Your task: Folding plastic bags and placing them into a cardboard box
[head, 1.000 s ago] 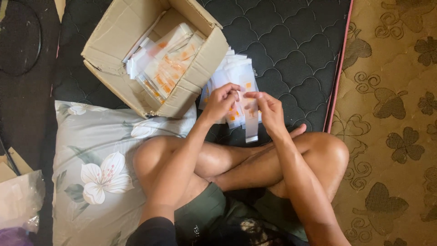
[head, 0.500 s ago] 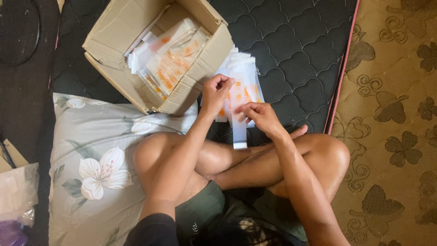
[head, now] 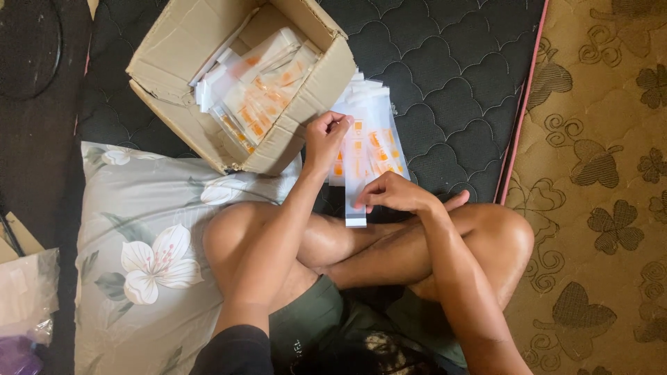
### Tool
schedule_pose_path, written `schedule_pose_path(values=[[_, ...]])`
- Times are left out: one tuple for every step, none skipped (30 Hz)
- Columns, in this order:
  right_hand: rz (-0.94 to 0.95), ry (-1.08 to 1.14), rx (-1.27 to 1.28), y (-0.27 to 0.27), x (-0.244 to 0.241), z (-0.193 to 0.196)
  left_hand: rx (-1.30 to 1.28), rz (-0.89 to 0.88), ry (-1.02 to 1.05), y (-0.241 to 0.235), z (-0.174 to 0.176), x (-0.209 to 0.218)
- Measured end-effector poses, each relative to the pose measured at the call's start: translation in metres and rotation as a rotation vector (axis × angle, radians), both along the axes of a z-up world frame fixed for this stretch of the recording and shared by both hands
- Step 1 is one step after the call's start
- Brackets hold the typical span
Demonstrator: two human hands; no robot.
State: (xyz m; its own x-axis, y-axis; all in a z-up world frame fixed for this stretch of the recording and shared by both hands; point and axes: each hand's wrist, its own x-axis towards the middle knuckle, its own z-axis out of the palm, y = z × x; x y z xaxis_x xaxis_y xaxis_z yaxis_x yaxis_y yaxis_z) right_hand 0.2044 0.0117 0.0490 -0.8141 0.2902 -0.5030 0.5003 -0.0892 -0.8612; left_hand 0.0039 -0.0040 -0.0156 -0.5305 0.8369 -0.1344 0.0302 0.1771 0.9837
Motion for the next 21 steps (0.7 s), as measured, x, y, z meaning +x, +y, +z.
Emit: schedule_pose_path(values=[[0.000, 0.000, 0.000, 0.000, 0.000, 0.001, 0.000, 0.000, 0.000, 0.001, -0.002, 0.000], [0.004, -0.007, 0.001, 0.000, 0.000, 0.001, 0.002, -0.002, -0.007, 0.001, -0.004, 0.001], [0.008, -0.014, 0.003, 0.000, 0.000, 0.002, 0.004, -0.003, -0.014, 0.002, -0.006, 0.001], [0.008, -0.015, 0.003, 0.001, 0.000, 0.002, 0.005, -0.003, -0.014, 0.001, -0.003, 0.002], [0.021, -0.021, 0.001, 0.002, 0.000, 0.002, 0.010, -0.005, -0.011, 0.000, 0.000, 0.002], [0.035, -0.027, 0.000, 0.002, 0.000, 0.003, 0.016, -0.007, -0.008, -0.001, 0.003, 0.003], [0.034, -0.026, 0.000, 0.002, 0.000, 0.001, 0.016, -0.008, -0.007, -0.001, 0.003, 0.003], [0.029, -0.032, -0.002, 0.002, 0.000, 0.000, 0.017, -0.009, -0.002, -0.001, 0.003, 0.003], [0.025, -0.039, -0.004, 0.002, 0.000, -0.002, 0.017, -0.009, 0.003, -0.001, 0.003, 0.003], [0.024, -0.039, -0.004, 0.001, 0.001, -0.002, 0.017, -0.010, 0.003, -0.002, 0.003, 0.004], [0.024, -0.041, -0.005, 0.001, 0.001, -0.003, 0.019, -0.010, 0.005, -0.002, 0.003, 0.004], [0.024, -0.043, -0.006, 0.001, 0.001, -0.003, 0.021, -0.010, 0.008, -0.002, 0.002, 0.004], [0.023, -0.042, -0.006, 0.001, 0.001, -0.004, 0.020, -0.011, 0.008, -0.001, 0.001, 0.003], [0.030, -0.043, -0.002, 0.002, 0.001, -0.004, 0.021, -0.012, 0.014, -0.001, 0.000, 0.003], [0.036, -0.045, 0.002, 0.002, 0.001, -0.004, 0.021, -0.013, 0.019, -0.001, -0.001, 0.003], [0.035, -0.045, 0.001, 0.002, 0.001, -0.004, 0.021, -0.014, 0.019, -0.001, -0.003, 0.003], [0.045, -0.043, -0.005, 0.003, 0.001, -0.005, 0.017, -0.014, 0.014, -0.001, -0.004, 0.003], [0.054, -0.041, -0.011, 0.003, 0.001, -0.005, 0.014, -0.014, 0.010, 0.000, -0.005, 0.003], [0.054, -0.041, -0.012, 0.003, 0.001, -0.007, 0.013, -0.014, 0.009, 0.000, -0.005, 0.003], [0.051, -0.046, -0.013, 0.003, 0.001, -0.009, 0.013, -0.015, 0.013, 0.000, -0.005, 0.002], [0.048, -0.051, -0.012, 0.003, 0.002, -0.010, 0.014, -0.016, 0.018, 0.000, -0.005, 0.002]])
